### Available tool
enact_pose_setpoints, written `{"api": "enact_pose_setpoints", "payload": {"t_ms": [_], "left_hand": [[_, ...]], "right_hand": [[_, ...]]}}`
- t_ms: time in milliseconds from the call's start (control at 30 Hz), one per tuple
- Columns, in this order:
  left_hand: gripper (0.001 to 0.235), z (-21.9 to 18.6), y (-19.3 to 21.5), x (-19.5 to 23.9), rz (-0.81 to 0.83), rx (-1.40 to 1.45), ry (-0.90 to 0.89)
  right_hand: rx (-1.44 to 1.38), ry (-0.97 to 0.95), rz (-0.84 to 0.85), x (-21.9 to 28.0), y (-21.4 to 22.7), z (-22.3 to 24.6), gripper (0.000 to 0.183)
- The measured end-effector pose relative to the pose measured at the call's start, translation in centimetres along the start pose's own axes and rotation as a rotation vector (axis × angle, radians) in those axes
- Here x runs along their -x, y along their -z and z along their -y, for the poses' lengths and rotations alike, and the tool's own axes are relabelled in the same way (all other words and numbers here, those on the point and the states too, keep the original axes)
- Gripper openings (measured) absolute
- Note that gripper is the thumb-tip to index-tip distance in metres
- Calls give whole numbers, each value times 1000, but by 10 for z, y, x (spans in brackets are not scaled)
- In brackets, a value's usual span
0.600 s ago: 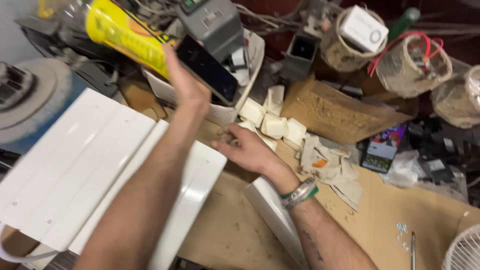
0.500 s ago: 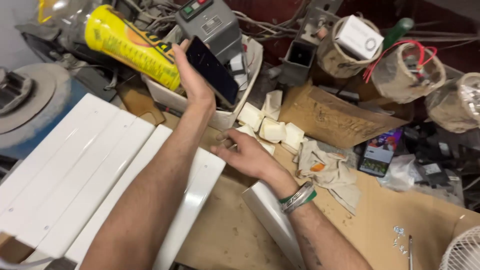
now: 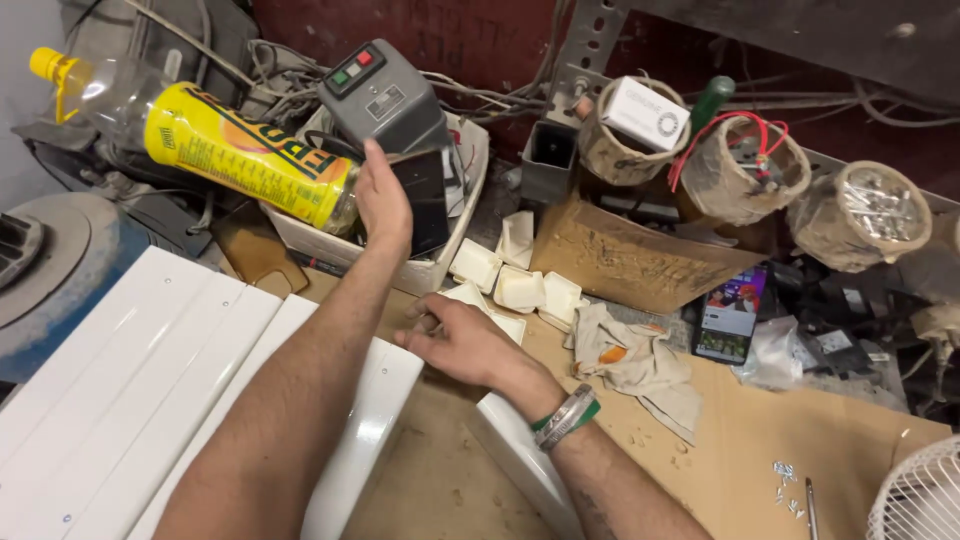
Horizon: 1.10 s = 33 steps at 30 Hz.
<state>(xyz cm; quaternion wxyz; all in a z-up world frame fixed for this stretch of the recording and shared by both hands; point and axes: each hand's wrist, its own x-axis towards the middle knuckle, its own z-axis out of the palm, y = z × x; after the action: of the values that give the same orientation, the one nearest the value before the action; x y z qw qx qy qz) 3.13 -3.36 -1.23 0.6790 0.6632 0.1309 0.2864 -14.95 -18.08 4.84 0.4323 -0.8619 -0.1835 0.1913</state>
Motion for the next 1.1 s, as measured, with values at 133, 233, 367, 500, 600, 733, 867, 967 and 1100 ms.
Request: {"api": "enact_pose_setpoints", "payload": {"t_ms": [133,233,367,500,600,733,867,967,1100], "left_hand": [[64,-6,2,4,11,-52,-45],[47,-10,5,8,13,-173,-18],[32,-8,11,1,-37,-171,-232],[31,-37,23,-16,-74,15,-333],[28,-143,51,26,54,240,-187],[25,-215,81,85,242,424,-138],[25,-233,119,172,390,164,-401],[27,-222,130,224,495,-107,-426],[44,-180,128,258,669,-274,-198]], "right_hand": [[13,2,-34,4,1,-1,59],[32,56,-45,7,2,0,57],[46,38,-61,9,2,2,57],[139,76,-98,8,0,-2,59],[135,114,-159,10,-1,5,51],[126,172,-322,18,6,23,41],[31,376,-583,65,42,49,30],[64,381,-700,136,86,60,30],[12,174,-800,220,110,30,31]]}}
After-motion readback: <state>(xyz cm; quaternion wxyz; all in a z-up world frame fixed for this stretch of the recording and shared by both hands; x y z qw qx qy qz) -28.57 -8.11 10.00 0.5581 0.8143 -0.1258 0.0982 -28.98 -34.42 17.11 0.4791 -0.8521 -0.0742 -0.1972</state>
